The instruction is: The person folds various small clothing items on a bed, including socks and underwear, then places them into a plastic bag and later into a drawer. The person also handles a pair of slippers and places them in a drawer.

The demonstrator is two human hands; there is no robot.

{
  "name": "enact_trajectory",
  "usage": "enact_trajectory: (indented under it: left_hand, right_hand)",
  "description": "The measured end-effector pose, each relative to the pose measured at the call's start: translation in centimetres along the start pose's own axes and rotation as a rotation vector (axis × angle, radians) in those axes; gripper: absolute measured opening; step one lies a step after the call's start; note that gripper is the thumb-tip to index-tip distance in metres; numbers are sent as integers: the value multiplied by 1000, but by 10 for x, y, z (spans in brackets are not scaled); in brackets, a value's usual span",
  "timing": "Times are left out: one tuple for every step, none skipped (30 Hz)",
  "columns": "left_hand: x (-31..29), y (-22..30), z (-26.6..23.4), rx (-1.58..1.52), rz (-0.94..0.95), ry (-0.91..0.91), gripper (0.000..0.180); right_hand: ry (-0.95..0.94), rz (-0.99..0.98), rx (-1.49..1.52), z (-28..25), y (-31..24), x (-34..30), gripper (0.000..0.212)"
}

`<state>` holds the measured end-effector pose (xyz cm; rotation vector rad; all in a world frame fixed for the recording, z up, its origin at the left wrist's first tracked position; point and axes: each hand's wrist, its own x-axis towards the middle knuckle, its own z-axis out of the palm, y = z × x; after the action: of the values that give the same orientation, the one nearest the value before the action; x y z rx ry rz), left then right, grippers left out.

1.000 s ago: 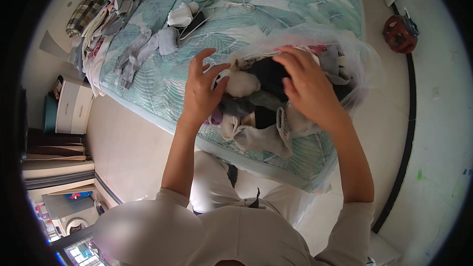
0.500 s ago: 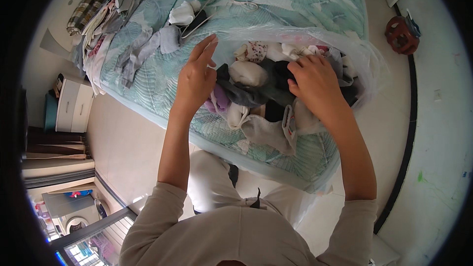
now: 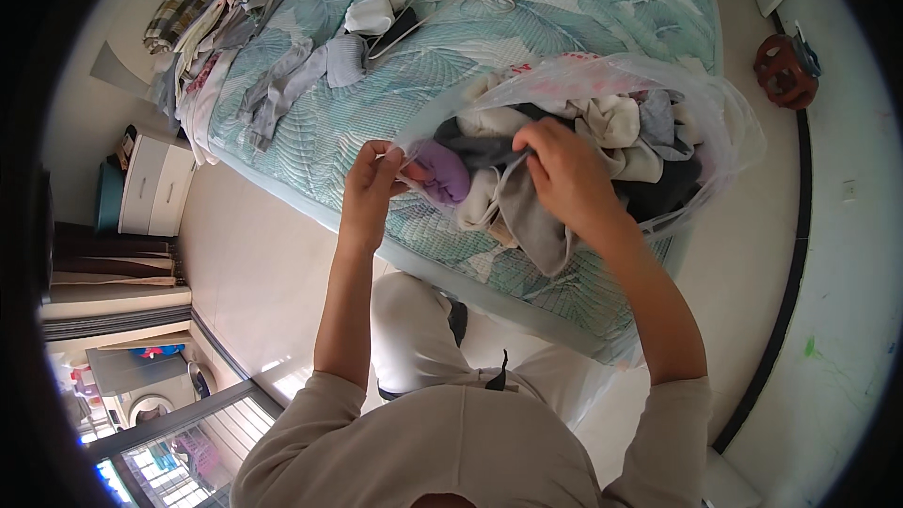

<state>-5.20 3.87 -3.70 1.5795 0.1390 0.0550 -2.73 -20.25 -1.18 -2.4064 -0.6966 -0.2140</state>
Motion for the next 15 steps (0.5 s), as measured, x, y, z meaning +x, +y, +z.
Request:
enact_trajectory:
  left_hand:
    - [-2,4,4,-278,-119,-9,11]
    - [-3,4,2,-365,-178,-81,13]
    - [-3,4,-3,-453,-237,-153,15]
    - [-4,5,-6,-539,-298,-227,17]
    - [-4,9,-6,-639,-344,-289,18]
    - [-4,16,-5,-738,-390,-352,19]
    - [-5,21,-6,-837,-436,-408,21]
    - [-5,24,-5,-970,-404,-473,27]
    - [-4,29,-3,-1015,-405,-461,29]
    - [-4,34,-4,-1060,-399,-431,31]
    - [-2,37,-4,-1104,-395,-409,33]
    - [1,34,-6,-1154,-368,-453,36]
    - [0,36,-6,-1155,-359,-449,37]
    - [0,40,-6,-1154,-348,-446,37]
    - [0,45,-5,-1153,-336,-442,38]
  right_hand:
    - [146,-50,-61,-1,4,7,21]
    - [291,-96,-122,-2,10,12,20]
    - [354,-98,-191,-7,16,20,19]
    - [417,-98,-262,-13,22,28,18]
    - [482,-99,-337,-19,29,34,17]
    - [451,-133,-374,-19,38,37,17]
    - [417,-172,-405,-16,42,40,16]
    - [384,-209,-437,-15,45,40,15]
    - [323,-208,-402,-16,46,35,15]
    - [256,-218,-355,-16,34,35,15]
    - [194,-224,-313,-19,22,33,15]
    - [204,-218,-309,-25,13,30,16]
    - [185,-225,-245,-32,1,24,17]
    - [168,-234,-181,-39,-11,16,19]
    - [150,-242,-116,-42,-21,6,20]
